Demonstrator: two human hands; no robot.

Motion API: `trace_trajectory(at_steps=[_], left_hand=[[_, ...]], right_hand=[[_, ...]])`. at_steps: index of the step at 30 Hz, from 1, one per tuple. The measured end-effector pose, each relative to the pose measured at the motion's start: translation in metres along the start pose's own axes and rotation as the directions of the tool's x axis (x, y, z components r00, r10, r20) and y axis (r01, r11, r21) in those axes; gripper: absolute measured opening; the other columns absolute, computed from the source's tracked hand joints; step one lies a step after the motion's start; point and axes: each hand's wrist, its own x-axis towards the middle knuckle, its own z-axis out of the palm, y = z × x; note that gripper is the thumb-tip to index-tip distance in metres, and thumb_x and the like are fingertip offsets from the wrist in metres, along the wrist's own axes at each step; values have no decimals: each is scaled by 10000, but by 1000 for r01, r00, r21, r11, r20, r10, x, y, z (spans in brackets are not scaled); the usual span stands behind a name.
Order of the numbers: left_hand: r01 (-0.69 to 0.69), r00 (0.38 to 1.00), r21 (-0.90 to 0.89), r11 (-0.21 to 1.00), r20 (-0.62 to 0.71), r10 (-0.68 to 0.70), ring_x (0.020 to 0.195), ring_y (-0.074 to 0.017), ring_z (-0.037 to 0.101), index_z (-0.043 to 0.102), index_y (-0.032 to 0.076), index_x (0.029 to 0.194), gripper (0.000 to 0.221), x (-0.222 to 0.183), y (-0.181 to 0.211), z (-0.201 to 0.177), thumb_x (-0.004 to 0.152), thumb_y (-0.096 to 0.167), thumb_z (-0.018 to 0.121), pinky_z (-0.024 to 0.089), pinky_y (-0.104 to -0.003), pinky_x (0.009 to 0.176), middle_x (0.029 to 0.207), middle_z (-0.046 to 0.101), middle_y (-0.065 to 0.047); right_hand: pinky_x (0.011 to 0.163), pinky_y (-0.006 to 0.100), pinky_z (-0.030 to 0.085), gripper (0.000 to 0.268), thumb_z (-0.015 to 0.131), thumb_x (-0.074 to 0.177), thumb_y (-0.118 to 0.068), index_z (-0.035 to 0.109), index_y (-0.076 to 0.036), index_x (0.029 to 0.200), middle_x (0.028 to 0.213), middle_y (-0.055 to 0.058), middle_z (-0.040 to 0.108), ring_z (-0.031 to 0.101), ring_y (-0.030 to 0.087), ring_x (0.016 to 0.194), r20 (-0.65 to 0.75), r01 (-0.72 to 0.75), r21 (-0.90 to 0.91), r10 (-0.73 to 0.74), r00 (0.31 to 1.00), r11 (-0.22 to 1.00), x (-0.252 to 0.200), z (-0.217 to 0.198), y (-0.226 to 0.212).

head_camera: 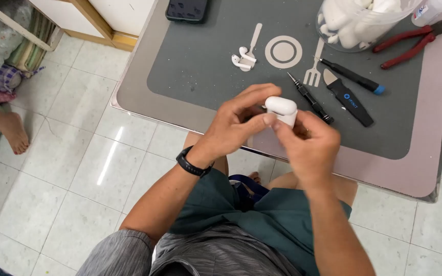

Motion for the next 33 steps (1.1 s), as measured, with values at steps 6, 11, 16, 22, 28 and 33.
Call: trace_trajectory(at_steps=[6, 11, 16, 22, 28, 33], left_hand=[[-59, 989, 210, 976, -123, 86, 773, -99, 624, 645, 99, 1387, 489, -5, 15, 16, 933, 137, 825, 555, -274, 615, 943, 618, -57], [-98, 995, 181, 979, 1, 99, 820, -134, 682, 627, 131, 1425, 511, 2, 25, 5, 943, 39, 772, 599, -307, 664, 991, 676, -77], [-165, 983, 205, 965, 112, 145, 878, -171, 678, 649, 155, 1409, 490, 7, 30, 1, 956, -18, 718, 599, -357, 741, 1027, 699, -120], [-134, 991, 118, 984, 46, 129, 957, -197, 748, 622, 91, 1420, 470, 7, 24, -5, 975, -32, 712, 622, -356, 790, 1161, 746, -145], [-39, 992, 115, 993, 124, 25, 980, -236, 716, 650, 62, 1363, 471, 10, 25, -9, 917, 34, 799, 607, -433, 825, 1118, 729, -166], [-14, 988, 79, 997, 154, 1, 984, -172, 696, 735, 114, 1262, 363, 18, 31, -4, 912, 107, 827, 596, -389, 854, 1074, 736, -86]], right_hand=[[415, 344, 425, 316, 848, 886, 86, 769, 13, 1183, 652, 138, 643, 680, 247, 590, -148, 372, -348, -443, 884, 860, -5, 13, 2], [582, 391, 666, 441, 646, 955, 28, 555, 59, 1386, 887, 252, 707, 748, 322, 722, 78, -87, 390, 62, 995, 917, 1, -15, 4], [502, 423, 641, 362, 711, 935, -55, 626, 124, 1238, 838, 262, 698, 744, 335, 620, 104, -219, 470, 192, 976, 855, 6, -14, 5], [472, 409, 636, 286, 754, 922, -106, 684, 124, 1077, 701, 284, 689, 761, 353, 608, 140, -184, 335, 145, 980, 924, 2, -11, -7], [529, 363, 651, 251, 696, 970, -87, 696, 115, 1118, 745, 277, 725, 776, 305, 685, 208, -70, 177, 32, 978, 982, -3, -8, -15], [532, 364, 648, 251, 689, 985, -89, 686, 128, 1109, 729, 279, 724, 784, 322, 702, 184, -15, 188, -20, 983, 982, -4, -9, -16]])
